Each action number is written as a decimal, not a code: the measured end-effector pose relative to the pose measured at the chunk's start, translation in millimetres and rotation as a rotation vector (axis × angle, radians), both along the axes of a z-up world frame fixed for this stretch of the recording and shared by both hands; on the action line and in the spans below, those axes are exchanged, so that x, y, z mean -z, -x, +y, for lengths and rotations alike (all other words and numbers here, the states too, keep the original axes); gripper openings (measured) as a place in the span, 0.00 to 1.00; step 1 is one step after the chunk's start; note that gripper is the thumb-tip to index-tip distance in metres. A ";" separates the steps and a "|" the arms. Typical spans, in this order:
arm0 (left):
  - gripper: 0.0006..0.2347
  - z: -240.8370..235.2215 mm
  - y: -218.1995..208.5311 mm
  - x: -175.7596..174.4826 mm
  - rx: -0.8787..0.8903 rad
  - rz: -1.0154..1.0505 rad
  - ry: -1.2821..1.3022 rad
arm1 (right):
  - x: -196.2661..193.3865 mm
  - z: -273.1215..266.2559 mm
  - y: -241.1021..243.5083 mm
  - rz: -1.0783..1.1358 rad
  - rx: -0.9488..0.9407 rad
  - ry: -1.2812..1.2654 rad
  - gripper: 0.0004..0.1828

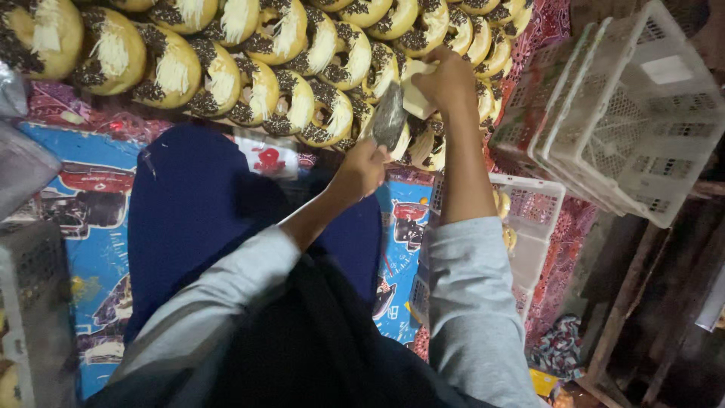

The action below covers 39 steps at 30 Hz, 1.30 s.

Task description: The person grates cheese onto rows of ring-shaped pastries using a handheld grater. After finishing the grating, the person picks up a pastry and places it into a plastic bag, then sets the bagged pastry into a white crate.

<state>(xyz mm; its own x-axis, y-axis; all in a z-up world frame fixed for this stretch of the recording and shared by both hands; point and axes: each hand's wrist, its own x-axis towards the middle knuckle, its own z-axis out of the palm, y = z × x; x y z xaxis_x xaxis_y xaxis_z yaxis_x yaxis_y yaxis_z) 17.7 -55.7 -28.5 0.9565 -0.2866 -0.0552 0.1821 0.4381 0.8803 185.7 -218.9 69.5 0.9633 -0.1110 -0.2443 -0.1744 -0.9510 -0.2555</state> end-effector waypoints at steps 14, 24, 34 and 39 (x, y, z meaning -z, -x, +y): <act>0.08 -38.7 -22.0 -36.8 0.202 0.430 -0.085 | -84.8 -70.5 39.5 -0.049 0.003 -0.386 0.21; 0.07 -83.3 -37.5 -25.4 0.140 0.447 -0.128 | -35.3 -46.5 25.6 -0.011 -0.026 0.021 0.21; 0.08 -56.1 44.9 -30.2 0.135 0.440 0.084 | -5.6 -64.0 13.6 -0.002 -0.029 0.006 0.21; 0.09 -32.5 71.8 -57.9 0.256 0.514 -0.139 | -47.3 -104.5 33.6 0.150 0.172 -0.473 0.26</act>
